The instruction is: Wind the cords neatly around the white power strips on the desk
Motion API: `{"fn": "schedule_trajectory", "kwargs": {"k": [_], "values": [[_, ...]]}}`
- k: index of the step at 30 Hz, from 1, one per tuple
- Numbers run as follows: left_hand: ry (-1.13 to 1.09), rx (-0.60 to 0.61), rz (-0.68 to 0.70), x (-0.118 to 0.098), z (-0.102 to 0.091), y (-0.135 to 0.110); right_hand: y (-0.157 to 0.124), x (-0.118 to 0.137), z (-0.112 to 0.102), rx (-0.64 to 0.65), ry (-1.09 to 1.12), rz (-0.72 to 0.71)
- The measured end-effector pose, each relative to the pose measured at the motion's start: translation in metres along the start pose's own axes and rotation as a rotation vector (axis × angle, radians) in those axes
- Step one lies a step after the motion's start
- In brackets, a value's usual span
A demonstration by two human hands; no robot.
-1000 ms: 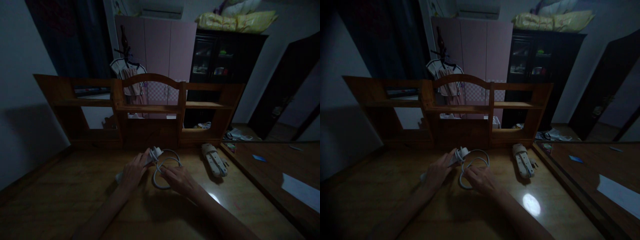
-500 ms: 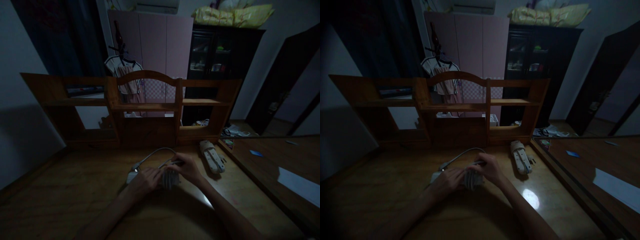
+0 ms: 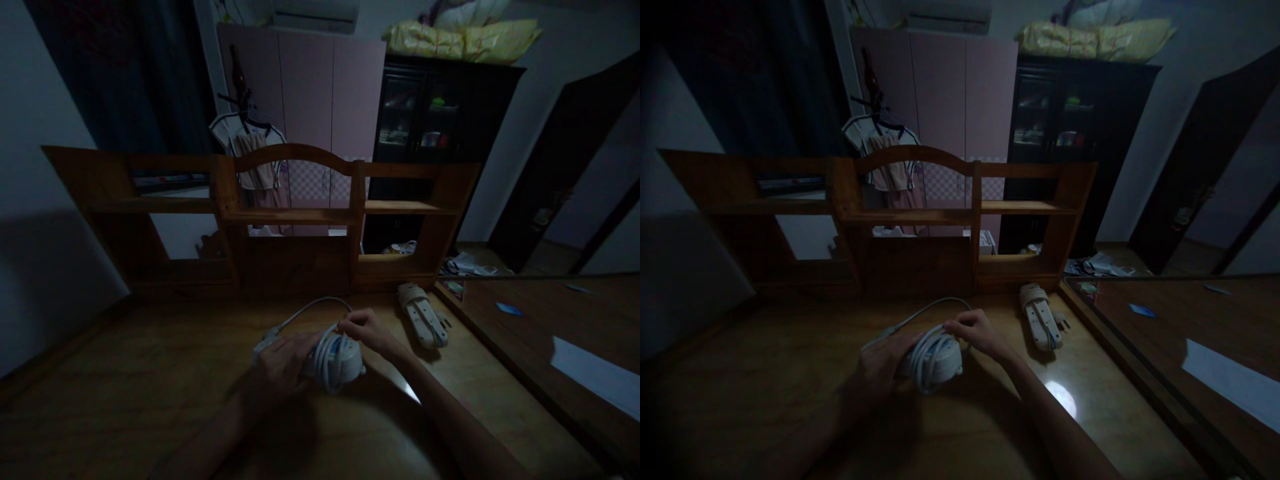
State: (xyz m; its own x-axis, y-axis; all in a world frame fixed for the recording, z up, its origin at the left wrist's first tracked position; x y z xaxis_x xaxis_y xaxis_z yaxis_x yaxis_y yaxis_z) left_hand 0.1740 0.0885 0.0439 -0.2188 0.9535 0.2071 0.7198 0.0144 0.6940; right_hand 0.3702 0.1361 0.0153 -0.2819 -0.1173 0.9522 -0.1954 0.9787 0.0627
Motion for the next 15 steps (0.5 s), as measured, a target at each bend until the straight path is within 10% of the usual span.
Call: {"fn": "schedule_trajectory", "kwargs": {"k": [9,15], "values": [[-0.068,-0.064,-0.093,0.015,0.002,-0.012,-0.004,0.004,0.019,-0.084,-0.201,-0.123],[-0.019,-0.394,-0.689,0.061,-0.011,-0.025,-0.010,0.016,0.022,-0.280,-0.393,-0.264]]}}
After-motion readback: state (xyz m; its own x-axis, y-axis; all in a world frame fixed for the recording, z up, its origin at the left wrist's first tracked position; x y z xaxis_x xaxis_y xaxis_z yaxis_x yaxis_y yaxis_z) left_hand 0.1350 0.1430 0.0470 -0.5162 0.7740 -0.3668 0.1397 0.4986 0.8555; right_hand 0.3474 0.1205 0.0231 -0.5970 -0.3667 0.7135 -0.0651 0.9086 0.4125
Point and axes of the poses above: each hand's wrist, its own y-axis towards the middle knuckle, its own z-axis out of the palm, x = y × z, the point moved 6 cm from there along y, towards the middle knuckle, and after that the axes turned 11 degrees about z, right-handed, at the moved point
